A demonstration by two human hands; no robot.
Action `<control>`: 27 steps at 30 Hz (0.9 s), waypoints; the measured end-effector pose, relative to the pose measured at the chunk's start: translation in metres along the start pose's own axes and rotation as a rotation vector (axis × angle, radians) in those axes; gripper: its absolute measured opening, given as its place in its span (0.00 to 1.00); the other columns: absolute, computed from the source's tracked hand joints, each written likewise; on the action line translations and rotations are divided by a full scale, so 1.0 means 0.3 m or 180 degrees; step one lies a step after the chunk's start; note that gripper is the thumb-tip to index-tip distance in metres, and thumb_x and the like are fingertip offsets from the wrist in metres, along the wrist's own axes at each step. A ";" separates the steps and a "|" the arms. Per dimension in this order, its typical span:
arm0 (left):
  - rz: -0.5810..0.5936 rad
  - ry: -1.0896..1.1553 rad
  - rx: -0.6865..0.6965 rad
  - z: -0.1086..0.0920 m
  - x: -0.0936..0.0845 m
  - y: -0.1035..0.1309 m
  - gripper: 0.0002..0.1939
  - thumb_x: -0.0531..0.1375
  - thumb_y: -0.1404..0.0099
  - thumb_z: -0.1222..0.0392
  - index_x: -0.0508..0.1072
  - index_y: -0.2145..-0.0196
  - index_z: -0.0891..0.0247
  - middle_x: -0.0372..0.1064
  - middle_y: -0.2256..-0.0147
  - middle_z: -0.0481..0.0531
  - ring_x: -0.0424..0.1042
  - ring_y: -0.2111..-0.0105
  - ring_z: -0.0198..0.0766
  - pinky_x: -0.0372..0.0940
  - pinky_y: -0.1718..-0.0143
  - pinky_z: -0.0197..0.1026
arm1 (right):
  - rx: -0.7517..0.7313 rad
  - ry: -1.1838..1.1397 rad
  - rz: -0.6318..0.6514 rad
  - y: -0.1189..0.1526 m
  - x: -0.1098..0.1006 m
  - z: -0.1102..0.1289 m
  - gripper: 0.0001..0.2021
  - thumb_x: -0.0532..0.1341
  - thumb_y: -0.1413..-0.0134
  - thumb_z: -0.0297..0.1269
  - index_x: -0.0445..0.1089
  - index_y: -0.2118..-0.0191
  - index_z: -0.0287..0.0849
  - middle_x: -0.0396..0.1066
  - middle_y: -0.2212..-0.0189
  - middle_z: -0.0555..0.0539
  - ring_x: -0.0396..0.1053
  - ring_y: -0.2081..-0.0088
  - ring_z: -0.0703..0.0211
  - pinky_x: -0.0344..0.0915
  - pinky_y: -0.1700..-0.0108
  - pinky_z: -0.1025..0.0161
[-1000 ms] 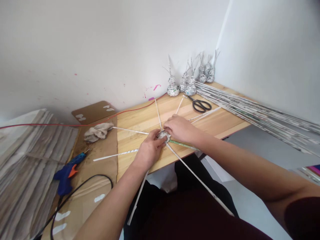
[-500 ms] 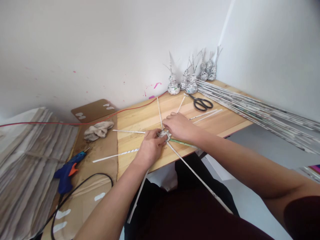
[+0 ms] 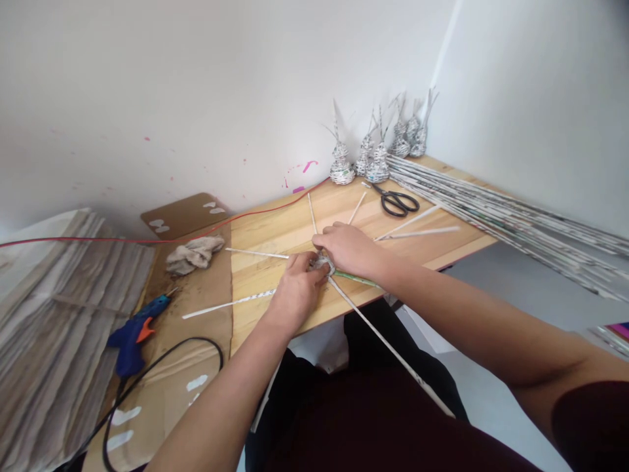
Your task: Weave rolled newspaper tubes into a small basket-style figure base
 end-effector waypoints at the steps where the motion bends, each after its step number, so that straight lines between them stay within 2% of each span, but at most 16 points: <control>1: 0.0026 -0.0033 0.0007 -0.002 0.002 -0.001 0.10 0.58 0.34 0.63 0.79 0.59 0.59 0.68 0.56 0.57 0.65 0.57 0.42 0.68 0.54 0.46 | -0.0007 -0.0048 -0.0004 -0.003 0.000 0.002 0.08 0.59 0.44 0.32 0.72 0.59 0.40 0.73 0.62 0.41 0.67 0.62 0.53 0.51 0.66 0.61; 5: 0.0212 -0.0134 0.0001 -0.010 0.014 -0.005 0.10 0.58 0.34 0.64 0.79 0.59 0.61 0.69 0.60 0.56 0.65 0.61 0.41 0.68 0.56 0.44 | -0.0112 -0.0267 0.0096 -0.023 0.007 0.015 0.08 0.58 0.44 0.30 0.73 0.61 0.38 0.73 0.62 0.41 0.68 0.62 0.55 0.53 0.66 0.62; 9: 0.0298 -0.0217 0.0000 -0.017 0.015 -0.007 0.10 0.58 0.34 0.64 0.79 0.59 0.61 0.70 0.60 0.56 0.64 0.61 0.42 0.68 0.57 0.44 | -0.0265 -0.0293 0.0375 -0.060 0.016 0.031 0.09 0.57 0.43 0.32 0.75 0.63 0.38 0.76 0.64 0.41 0.70 0.61 0.54 0.55 0.64 0.62; 15: 0.0300 -0.0237 -0.0045 -0.020 0.012 -0.008 0.11 0.57 0.34 0.64 0.78 0.57 0.61 0.70 0.63 0.56 0.65 0.62 0.41 0.68 0.58 0.43 | 0.0447 -0.0211 0.0954 -0.114 0.014 -0.006 0.12 0.62 0.53 0.32 0.78 0.62 0.34 0.77 0.63 0.35 0.73 0.62 0.49 0.60 0.66 0.62; 20: 0.0321 -0.0266 -0.0031 -0.027 0.011 -0.011 0.11 0.57 0.34 0.64 0.79 0.58 0.62 0.71 0.62 0.57 0.66 0.60 0.43 0.68 0.56 0.44 | 0.0684 -0.0196 0.0788 -0.118 -0.024 -0.003 0.16 0.63 0.56 0.30 0.77 0.58 0.33 0.77 0.60 0.34 0.74 0.59 0.45 0.65 0.63 0.61; 27: 0.0227 -0.0313 0.0097 -0.033 0.017 -0.001 0.12 0.56 0.32 0.64 0.78 0.57 0.62 0.71 0.61 0.58 0.66 0.60 0.42 0.68 0.57 0.43 | 0.0948 -0.0262 0.0946 -0.096 0.018 -0.046 0.17 0.64 0.56 0.35 0.77 0.58 0.35 0.77 0.60 0.34 0.75 0.59 0.44 0.66 0.65 0.61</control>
Point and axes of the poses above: each hand's wrist, its own y-axis away from the middle knuckle, its own x-axis out of the palm, z = x × y, the point moved 9 cm from there along -y, towards the middle knuckle
